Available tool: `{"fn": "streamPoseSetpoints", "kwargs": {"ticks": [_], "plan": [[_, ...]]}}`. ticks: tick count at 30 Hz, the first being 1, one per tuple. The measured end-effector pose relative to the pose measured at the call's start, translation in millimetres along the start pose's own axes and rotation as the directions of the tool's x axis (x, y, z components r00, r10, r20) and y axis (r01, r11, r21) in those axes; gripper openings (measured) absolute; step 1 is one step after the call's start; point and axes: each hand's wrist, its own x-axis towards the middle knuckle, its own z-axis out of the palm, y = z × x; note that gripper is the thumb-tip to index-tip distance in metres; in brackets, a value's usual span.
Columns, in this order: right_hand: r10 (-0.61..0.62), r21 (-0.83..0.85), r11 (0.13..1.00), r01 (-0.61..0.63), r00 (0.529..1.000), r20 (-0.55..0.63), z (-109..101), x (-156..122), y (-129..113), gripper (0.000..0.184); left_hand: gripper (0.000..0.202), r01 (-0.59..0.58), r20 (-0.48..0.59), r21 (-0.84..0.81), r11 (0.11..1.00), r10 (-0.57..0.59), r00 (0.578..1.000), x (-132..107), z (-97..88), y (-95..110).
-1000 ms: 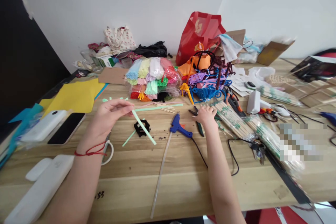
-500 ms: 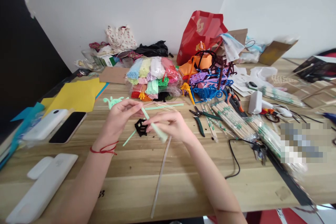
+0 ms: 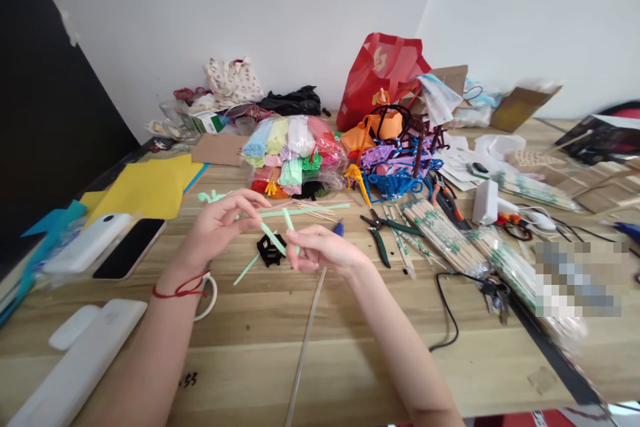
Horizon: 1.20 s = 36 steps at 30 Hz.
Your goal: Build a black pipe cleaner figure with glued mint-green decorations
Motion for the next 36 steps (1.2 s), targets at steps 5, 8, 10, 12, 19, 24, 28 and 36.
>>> {"fn": "streamPoseSetpoints", "kwargs": {"ticks": [5,8,10,12,19,24,28,36], "plan": [[-0.013,-0.190,0.981,0.037,0.992,0.125,0,-1,-1,0.052,0.018,0.132,0.017,-0.081,0.988,-0.131,0.991,-1,6.9,-1],[-0.021,-0.257,0.965,0.058,0.989,0.144,0,-4,-4,0.052,0.018,0.198,0.026,-0.106,0.974,-0.197,0.980,-3,10.3,1],[-0.002,-0.281,0.959,0.043,0.989,0.147,0,-6,-7,0.052,0.019,0.229,0.040,-0.127,0.965,-0.226,0.973,-4,10.9,5],[0.019,-0.308,0.951,0.031,0.987,0.159,0,-8,-9,0.052,0.026,0.265,0.049,-0.159,0.951,-0.261,0.964,-5,10.9,9],[0.015,-0.347,0.936,0.051,0.983,0.185,3,-9,-12,0.051,0.021,0.280,0.061,-0.117,0.953,-0.275,0.960,-6,10.7,13],[0.048,-0.364,0.931,0.020,0.983,0.177,2,-8,-10,0.052,0.014,0.228,0.118,-0.088,0.970,-0.217,0.969,-8,11.0,8],[0.030,-0.353,0.935,0.028,0.987,0.158,5,-7,-12,0.049,0.010,0.196,0.113,-0.043,0.980,-0.190,0.975,-7,11.7,11],[-0.193,-0.457,0.885,0.091,0.964,-0.181,31,-9,-8,0.034,0.011,0.081,0.005,0.164,0.983,-0.083,0.997,-6,18.0,12]]}}
